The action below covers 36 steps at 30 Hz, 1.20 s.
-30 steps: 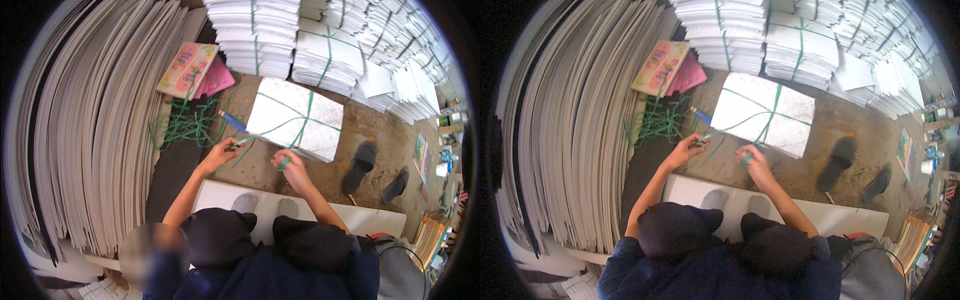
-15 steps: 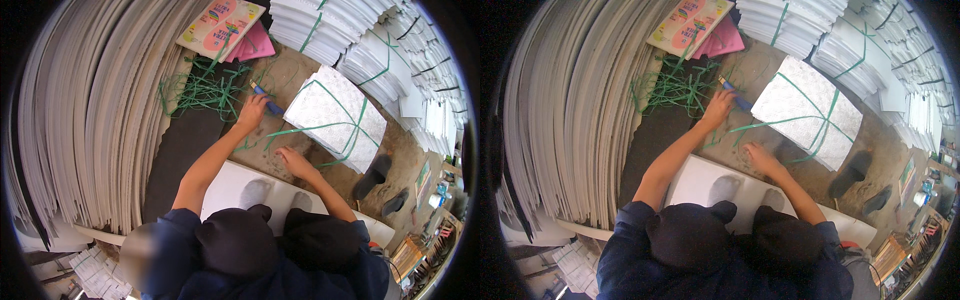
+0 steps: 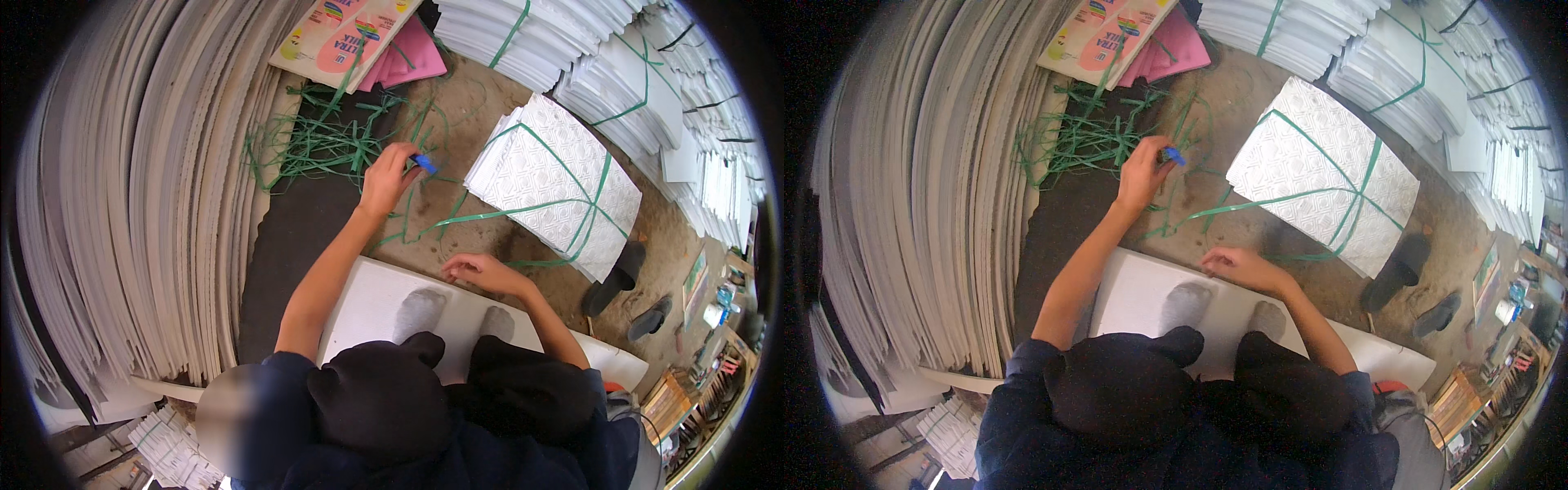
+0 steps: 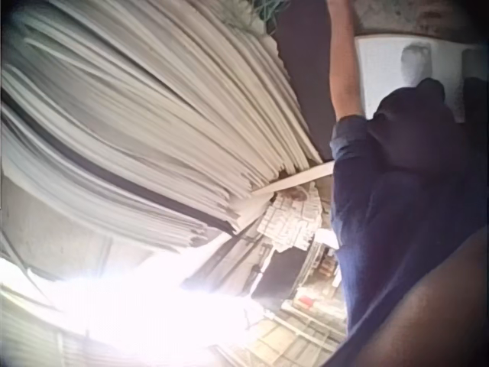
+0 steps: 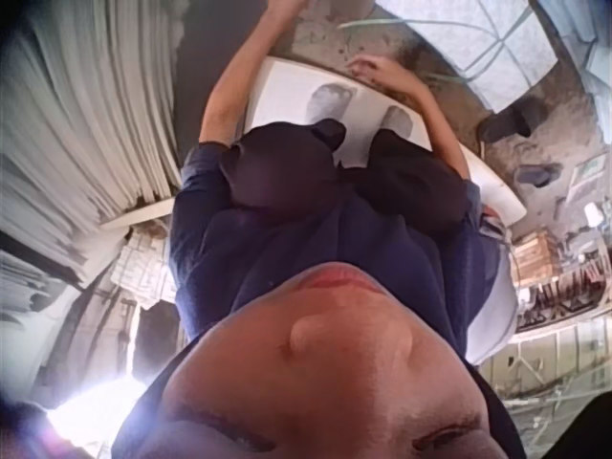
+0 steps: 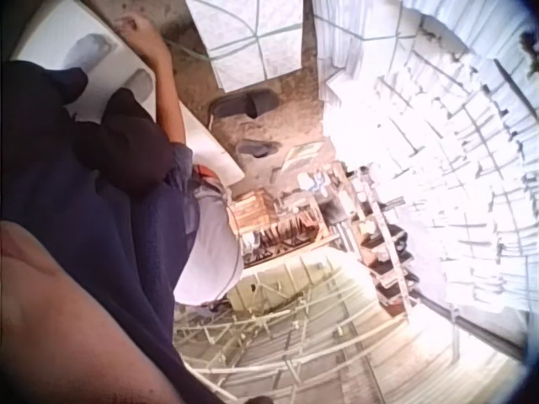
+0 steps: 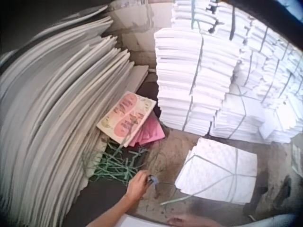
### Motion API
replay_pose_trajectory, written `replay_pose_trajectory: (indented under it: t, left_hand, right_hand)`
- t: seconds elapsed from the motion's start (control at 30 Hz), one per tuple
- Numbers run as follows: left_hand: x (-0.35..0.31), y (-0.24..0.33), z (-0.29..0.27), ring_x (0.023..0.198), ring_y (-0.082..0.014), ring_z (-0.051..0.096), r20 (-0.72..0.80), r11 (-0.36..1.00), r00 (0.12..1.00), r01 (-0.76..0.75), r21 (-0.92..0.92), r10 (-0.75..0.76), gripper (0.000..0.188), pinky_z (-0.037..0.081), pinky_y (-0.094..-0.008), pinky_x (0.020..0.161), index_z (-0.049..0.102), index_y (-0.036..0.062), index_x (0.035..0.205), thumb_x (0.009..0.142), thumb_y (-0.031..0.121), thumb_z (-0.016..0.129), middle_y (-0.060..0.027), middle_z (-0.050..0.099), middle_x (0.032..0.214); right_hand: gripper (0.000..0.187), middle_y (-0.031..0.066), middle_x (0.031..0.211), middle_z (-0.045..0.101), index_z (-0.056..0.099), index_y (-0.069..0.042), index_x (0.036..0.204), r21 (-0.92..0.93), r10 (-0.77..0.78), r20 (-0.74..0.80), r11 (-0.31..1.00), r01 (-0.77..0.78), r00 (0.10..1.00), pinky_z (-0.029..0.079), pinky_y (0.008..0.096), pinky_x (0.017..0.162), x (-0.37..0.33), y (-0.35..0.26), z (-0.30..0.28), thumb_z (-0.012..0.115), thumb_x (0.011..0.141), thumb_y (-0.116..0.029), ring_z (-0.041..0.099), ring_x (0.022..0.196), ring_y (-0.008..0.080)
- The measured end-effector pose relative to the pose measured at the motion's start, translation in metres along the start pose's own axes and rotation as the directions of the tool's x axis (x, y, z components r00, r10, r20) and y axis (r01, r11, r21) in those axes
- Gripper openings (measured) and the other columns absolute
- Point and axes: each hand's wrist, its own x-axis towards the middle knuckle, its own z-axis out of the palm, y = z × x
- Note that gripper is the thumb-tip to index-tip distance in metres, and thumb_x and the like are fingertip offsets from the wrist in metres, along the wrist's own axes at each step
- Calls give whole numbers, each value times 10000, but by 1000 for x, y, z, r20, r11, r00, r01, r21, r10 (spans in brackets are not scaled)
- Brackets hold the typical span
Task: The person gathers loose white paper sheets into a neat stack on the floor. They then use green plastic strapping to wrap and tie the stack securely, cutting the excess strap with scissors and placing the finished bundle on a larger pile.
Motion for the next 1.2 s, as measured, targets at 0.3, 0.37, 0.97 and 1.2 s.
replay_pose_trajectory:
  t: [0.3,0.37,0.97,1.2]
  left_hand:
    - [5,92,-34,844,-267,574,-290,856,866,-473,-209,408,385,474,-322,713,517,49,932,588,-30,670,-124,564,964]
    - [3,114,-28,873,-272,562,-195,810,848,-528,-255,492,342,475,-327,722,518,48,916,604,-16,642,-110,556,982]
    - [50,246,98,851,-271,441,242,915,963,-199,351,117,654,361,-384,710,474,-24,898,670,577,593,-133,463,905]
    - [53,230,105,821,-327,516,261,943,965,-120,309,37,292,444,-390,684,457,1,882,720,178,623,-158,523,831]
  right_hand:
    - [375,85,1051,539,466,-1,1138,432,-215,-415,808,399,884,406,307,862,-28,-89,3,373,932,-300,541,949,164]
    - [365,87,1066,530,471,-1,1119,621,-201,-487,604,499,850,406,309,863,-37,-98,6,363,935,-298,540,951,170]
    - [251,82,737,540,452,-22,985,174,51,-983,547,819,175,484,358,693,-191,-4,-45,399,918,-258,584,709,217]
    - [263,72,719,552,464,-42,1003,242,70,-966,575,782,248,484,333,678,-186,2,-42,400,917,-282,596,704,202]
